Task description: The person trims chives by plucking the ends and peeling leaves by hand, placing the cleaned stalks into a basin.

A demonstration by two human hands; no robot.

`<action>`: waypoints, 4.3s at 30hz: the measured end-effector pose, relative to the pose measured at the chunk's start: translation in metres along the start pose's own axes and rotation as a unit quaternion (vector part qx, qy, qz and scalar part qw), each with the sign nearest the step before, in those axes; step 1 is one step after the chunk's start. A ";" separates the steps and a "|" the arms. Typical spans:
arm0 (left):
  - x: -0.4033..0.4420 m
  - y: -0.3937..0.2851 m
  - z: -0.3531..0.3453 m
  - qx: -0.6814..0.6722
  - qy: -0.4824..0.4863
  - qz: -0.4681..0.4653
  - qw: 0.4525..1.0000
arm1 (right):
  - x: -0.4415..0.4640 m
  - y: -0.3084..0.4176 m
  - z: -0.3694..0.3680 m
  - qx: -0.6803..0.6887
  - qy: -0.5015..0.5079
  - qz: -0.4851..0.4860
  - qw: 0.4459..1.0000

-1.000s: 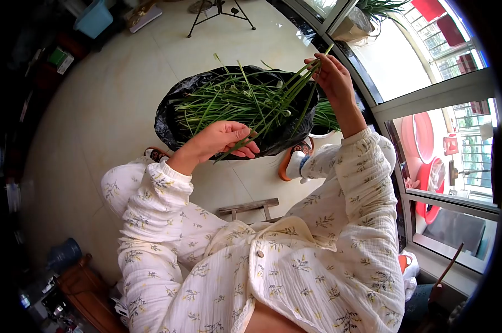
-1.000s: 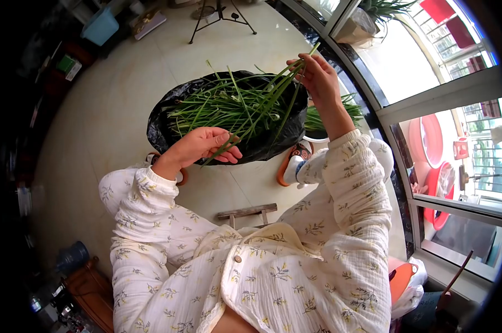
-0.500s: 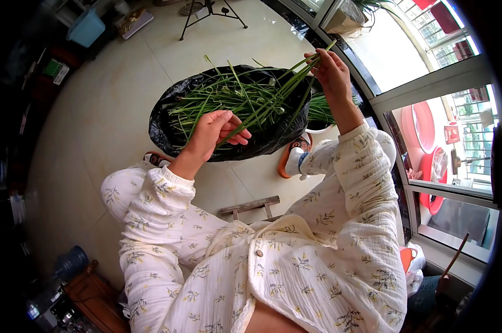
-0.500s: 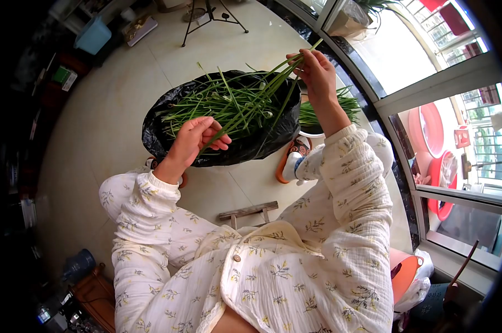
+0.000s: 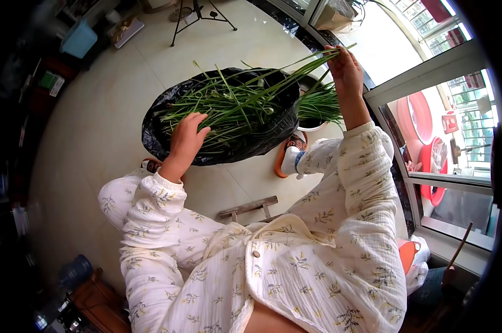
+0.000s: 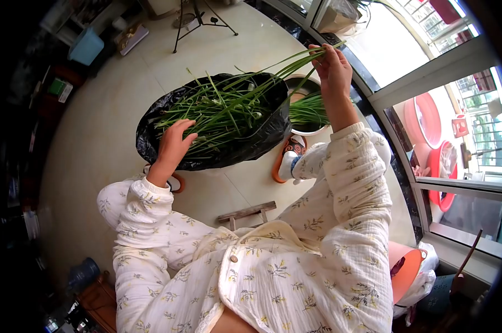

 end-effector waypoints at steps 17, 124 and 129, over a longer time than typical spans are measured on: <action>-0.007 -0.077 -0.041 0.036 -0.019 -0.227 0.973 | -0.003 -0.004 -0.039 -0.004 0.001 0.002 1.000; -0.009 0.015 0.064 0.073 -0.060 -0.038 0.995 | -0.128 -0.008 -0.261 -0.388 0.350 0.297 0.799; 0.009 -0.010 0.089 -0.320 -0.141 0.017 0.937 | -0.130 -0.031 -0.251 -0.423 0.360 0.274 0.785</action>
Point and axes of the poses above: each hand's wrist, its own x-axis towards the middle knuckle, its own z-axis out of the back of the hand, y = z × x, the point moved 5 cm from there along x, towards the middle knuckle
